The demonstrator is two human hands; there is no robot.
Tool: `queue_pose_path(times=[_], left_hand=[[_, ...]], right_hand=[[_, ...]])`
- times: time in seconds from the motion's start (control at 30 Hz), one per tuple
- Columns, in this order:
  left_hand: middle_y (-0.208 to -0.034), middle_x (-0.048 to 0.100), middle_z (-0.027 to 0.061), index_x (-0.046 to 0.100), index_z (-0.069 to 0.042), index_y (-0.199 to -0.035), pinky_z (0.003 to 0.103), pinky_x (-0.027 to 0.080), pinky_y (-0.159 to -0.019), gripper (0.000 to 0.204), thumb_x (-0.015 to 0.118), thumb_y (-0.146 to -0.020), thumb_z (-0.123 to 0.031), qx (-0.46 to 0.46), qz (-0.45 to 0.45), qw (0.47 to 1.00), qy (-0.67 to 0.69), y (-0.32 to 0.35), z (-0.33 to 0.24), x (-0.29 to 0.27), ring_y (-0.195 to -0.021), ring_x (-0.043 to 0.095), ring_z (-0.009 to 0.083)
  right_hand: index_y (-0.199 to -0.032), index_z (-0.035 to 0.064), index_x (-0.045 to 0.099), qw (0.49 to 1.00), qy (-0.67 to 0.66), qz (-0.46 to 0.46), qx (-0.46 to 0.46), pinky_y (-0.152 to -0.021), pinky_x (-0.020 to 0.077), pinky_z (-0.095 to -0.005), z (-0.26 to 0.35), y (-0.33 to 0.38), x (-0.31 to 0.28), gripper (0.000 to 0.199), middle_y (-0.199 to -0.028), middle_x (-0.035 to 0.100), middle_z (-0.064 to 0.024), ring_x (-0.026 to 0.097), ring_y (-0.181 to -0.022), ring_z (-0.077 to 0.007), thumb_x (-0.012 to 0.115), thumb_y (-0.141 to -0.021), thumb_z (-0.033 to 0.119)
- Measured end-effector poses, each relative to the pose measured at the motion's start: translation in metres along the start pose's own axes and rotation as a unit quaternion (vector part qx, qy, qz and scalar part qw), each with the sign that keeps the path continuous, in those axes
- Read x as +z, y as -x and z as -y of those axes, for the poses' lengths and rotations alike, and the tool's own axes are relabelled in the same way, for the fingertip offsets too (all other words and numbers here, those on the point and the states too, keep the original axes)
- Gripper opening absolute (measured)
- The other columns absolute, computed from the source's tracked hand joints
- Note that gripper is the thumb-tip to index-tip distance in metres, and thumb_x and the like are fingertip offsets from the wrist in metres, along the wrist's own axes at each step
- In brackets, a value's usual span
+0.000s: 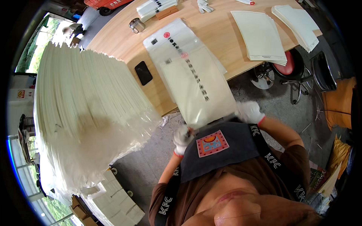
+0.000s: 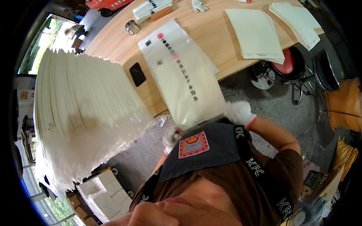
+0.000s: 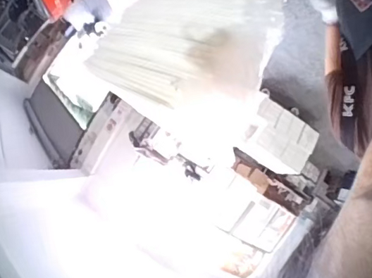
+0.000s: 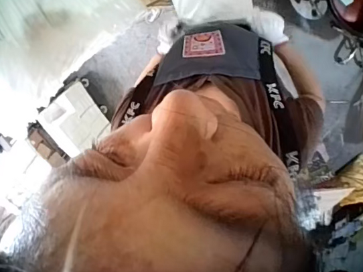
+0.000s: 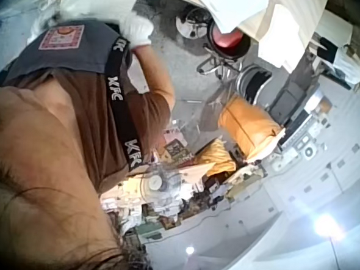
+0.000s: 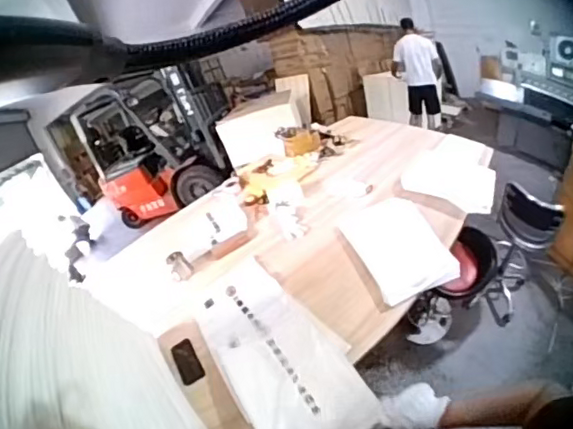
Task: The person repeatedly picks up white rectangular sheets from a stack and places them into a clear plastic bag on the table. The person handles the sheets one at a time and continues filling the bag.
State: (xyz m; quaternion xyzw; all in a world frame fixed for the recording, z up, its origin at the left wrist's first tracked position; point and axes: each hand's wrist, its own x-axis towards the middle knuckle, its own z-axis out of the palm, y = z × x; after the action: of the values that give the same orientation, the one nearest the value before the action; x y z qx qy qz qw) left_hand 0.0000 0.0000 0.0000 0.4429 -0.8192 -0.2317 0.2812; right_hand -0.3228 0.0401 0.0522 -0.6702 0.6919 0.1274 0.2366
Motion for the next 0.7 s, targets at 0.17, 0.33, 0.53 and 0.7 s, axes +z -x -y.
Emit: queue_pose_path(times=[0.17, 0.33, 0.53, 0.7], left_hand=[[-0.076, 0.055, 0.01, 0.052, -0.009, -0.073, 0.04, 0.043, -0.049, 0.017, 0.068, -0.07, -0.008, 0.037, -0.015, 0.999, -0.013, -0.006, 0.008, 0.018, -0.058, 0.054, 0.0284], [-0.09, 0.055, 0.0128, 0.054, -0.01, -0.095, 0.041, 0.05, -0.056, 0.025, 0.061, -0.071, -0.009, 0.084, -0.034, 0.99, -0.113, -0.001, 0.025, 0.032, -0.071, 0.058, 0.0335], [-0.089, 0.057, 0.0046, 0.054, -0.003, -0.099, 0.03, 0.048, -0.066, 0.023, 0.06, -0.084, -0.02, -0.37, -0.065, 0.877, 0.298, -0.007, 0.033, 0.027, -0.076, 0.057, 0.015], [-0.1, 0.064, 0.0122, 0.058, 0.006, -0.109, 0.03, 0.046, -0.077, 0.045, 0.057, -0.089, -0.034, -0.247, 0.001, 0.949, 0.195, -0.076, 0.055, 0.045, -0.089, 0.057, 0.0181]], right_hand=[[-0.081, 0.0061, 0.06, 0.997, 0.025, -0.035, -0.057, -0.042, 0.0462, -0.0391, -0.007, -0.009, 0.02, 0.018, -0.07, 0.064, -0.0158, 0.063, -0.056, -0.0271, 0.052, -0.079, 0.022], [-0.07, 0.0082, 0.069, 0.987, 0.115, -0.075, -0.079, -0.049, 0.0503, -0.04, -0.026, -0.012, 0.018, 0.017, -0.076, 0.067, -0.0124, 0.066, -0.062, -0.0269, 0.054, -0.074, 0.016], [-0.08, 0.003, 0.058, 0.975, -0.15, -0.167, 0.009, -0.069, 0.047, -0.0453, -0.091, -0.057, 0.07, 0.028, -0.08, 0.065, -0.0131, 0.062, -0.077, -0.0334, 0.043, -0.088, 0.025], [-0.11, 0.0012, 0.058, 0.735, -0.676, -0.041, -0.032, -0.079, 0.0463, -0.0342, -0.048, -0.114, 0.046, 0.037, -0.103, 0.064, -0.0119, 0.061, -0.093, -0.0213, 0.051, -0.091, 0.032]])
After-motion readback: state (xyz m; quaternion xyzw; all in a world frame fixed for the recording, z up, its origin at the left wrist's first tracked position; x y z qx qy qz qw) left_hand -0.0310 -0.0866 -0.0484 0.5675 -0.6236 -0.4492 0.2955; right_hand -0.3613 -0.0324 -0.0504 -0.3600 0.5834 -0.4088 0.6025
